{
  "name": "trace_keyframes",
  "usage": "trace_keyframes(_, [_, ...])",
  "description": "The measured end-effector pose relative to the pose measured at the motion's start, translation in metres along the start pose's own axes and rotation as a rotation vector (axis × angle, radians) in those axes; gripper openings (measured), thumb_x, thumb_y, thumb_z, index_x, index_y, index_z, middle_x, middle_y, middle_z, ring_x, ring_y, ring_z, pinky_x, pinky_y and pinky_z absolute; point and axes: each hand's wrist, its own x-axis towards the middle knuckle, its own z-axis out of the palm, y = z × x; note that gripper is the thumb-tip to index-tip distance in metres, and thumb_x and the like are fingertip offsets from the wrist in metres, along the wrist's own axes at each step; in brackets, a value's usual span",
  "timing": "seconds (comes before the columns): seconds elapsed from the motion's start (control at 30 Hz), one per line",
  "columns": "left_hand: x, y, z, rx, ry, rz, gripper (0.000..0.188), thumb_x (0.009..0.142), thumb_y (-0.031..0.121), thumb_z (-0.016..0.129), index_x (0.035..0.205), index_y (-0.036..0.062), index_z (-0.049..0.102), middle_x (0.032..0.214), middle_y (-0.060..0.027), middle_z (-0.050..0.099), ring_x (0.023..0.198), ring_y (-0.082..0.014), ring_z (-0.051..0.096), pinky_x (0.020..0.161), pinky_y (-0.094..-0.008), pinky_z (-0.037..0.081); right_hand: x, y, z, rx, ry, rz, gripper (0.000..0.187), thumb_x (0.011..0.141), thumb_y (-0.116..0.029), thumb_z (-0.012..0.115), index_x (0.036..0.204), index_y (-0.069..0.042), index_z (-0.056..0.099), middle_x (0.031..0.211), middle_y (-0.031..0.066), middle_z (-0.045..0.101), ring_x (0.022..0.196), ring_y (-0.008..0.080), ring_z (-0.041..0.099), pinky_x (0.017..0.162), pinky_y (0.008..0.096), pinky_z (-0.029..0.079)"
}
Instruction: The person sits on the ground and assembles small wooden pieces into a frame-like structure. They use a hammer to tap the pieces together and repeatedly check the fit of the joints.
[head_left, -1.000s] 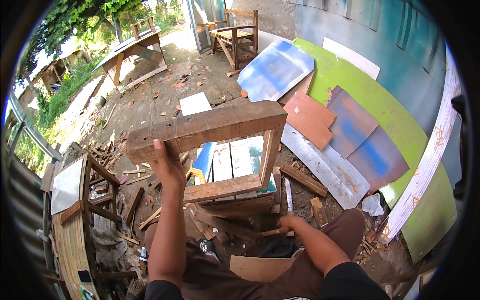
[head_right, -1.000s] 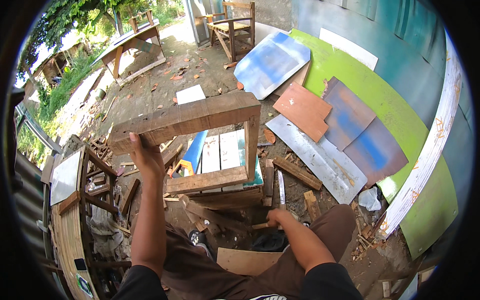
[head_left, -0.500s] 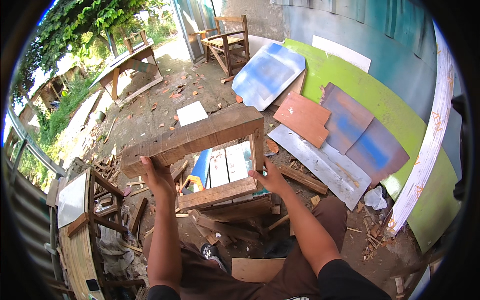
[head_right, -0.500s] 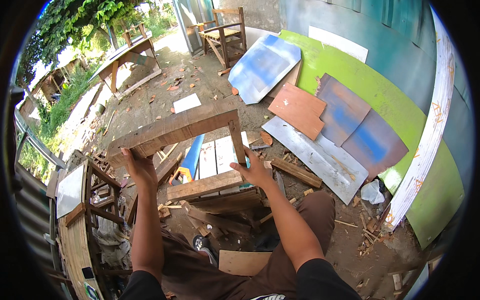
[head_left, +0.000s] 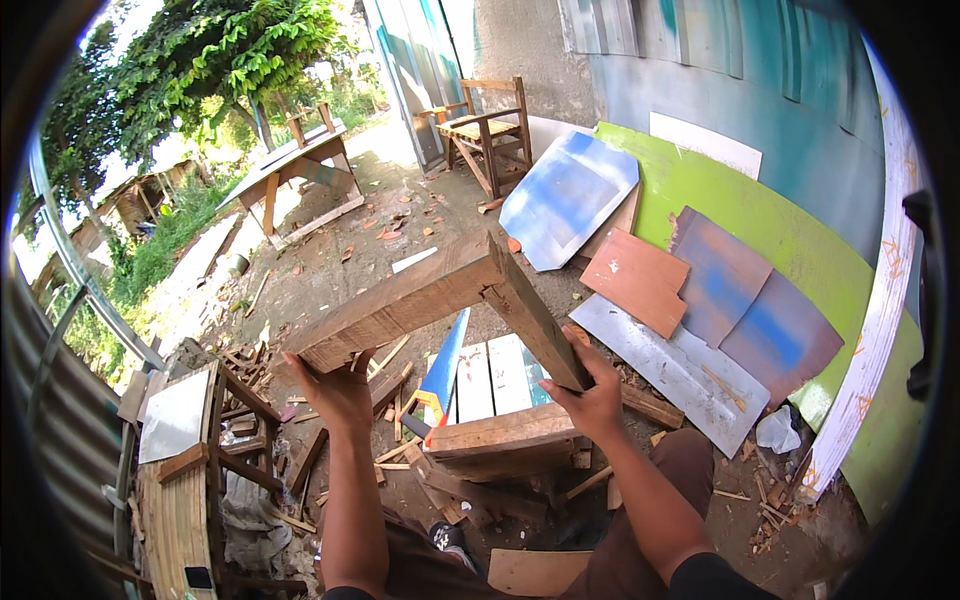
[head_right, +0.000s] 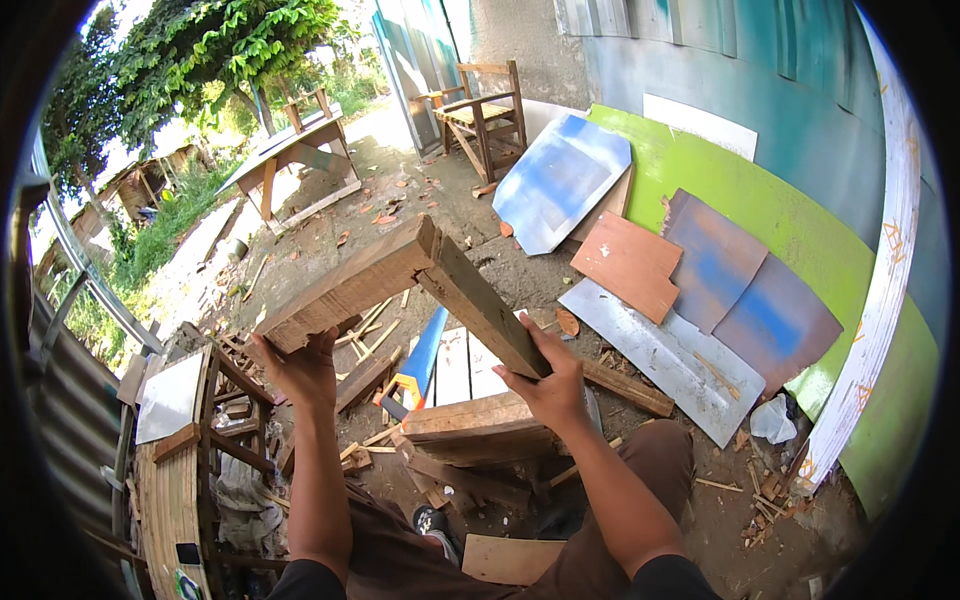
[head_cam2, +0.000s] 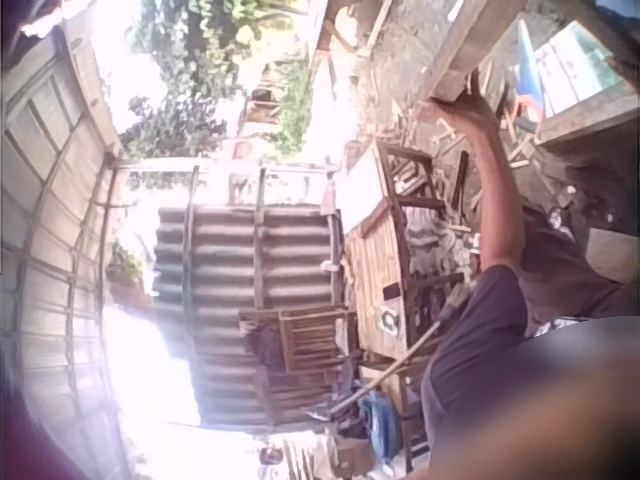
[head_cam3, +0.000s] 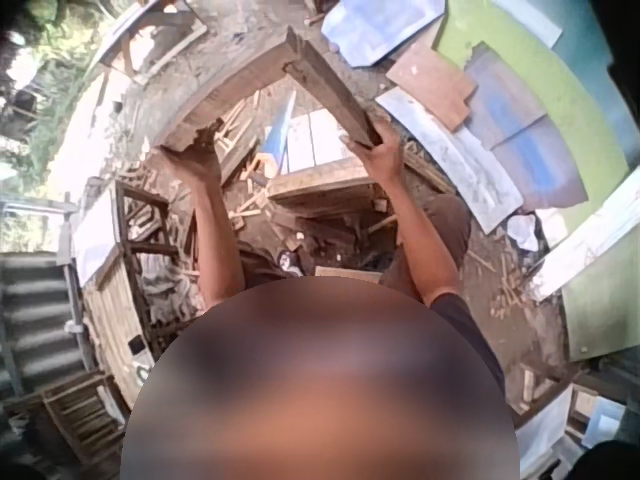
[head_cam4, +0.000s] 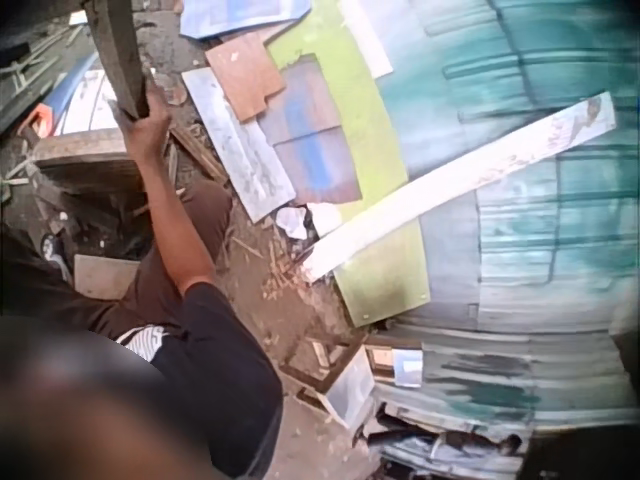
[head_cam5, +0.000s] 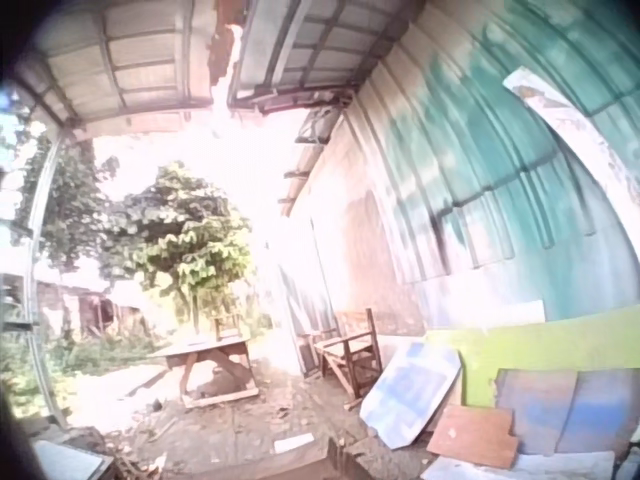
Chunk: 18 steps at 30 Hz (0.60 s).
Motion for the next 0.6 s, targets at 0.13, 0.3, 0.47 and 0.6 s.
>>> trace_keyframes(0.13, [-0.005,-0.005,0.009,-0.048,-0.024,-0.171,0.090,0.096,0.087,0.045,0.141,0.0089,0.055,0.118,-0.0162,0.071,0.098,-0.0344,0.074,0.084,-0.0487,0.063,0.028,-0.059,-0.038,-0.182,0.015,-0.115,0.081,0.076,-0.010,0.096,0.151,-0.008,0.064,0.098,0.0132,0.072,0.091,0.0221,0.074,0.081,0.0359,0.058])
trace_keyframes(0.3, [-0.014,-0.018,0.012,0.080,-0.104,-0.488,0.115,0.086,0.101,0.034,0.136,-0.0011,0.052,0.110,-0.0180,0.069,0.099,-0.0379,0.074,0.086,-0.0483,0.062,0.076,-0.132,-0.065,-0.414,0.033,-0.285,0.079,0.070,-0.009,0.097,0.145,-0.012,0.070,0.094,0.0128,0.073,0.081,0.0214,0.073,0.073,0.0359,0.058])
trace_keyframes(0.47, [-0.027,-0.051,0.013,0.035,0.064,-0.866,0.132,0.083,0.097,0.051,0.166,0.0003,0.016,0.148,-0.0272,0.046,0.119,-0.0407,0.068,0.095,-0.0530,0.063,0.113,-0.189,-0.079,-0.626,-0.078,-0.280,0.077,0.070,-0.013,0.097,0.143,-0.015,0.073,0.090,0.0135,0.074,0.078,0.0211,0.070,0.076,0.0356,0.056])
trace_keyframes(0.6, [-0.037,-0.070,0.017,0.084,0.080,-0.962,0.109,0.092,0.085,0.059,0.171,0.0214,0.018,0.164,-0.0251,0.032,0.136,-0.0455,0.055,0.094,-0.0682,0.059,0.132,-0.212,-0.077,-0.771,-0.190,-0.267,0.075,0.069,-0.015,0.097,0.140,-0.016,0.074,0.085,0.0141,0.072,0.074,0.0226,0.067,0.076,0.0361,0.055])
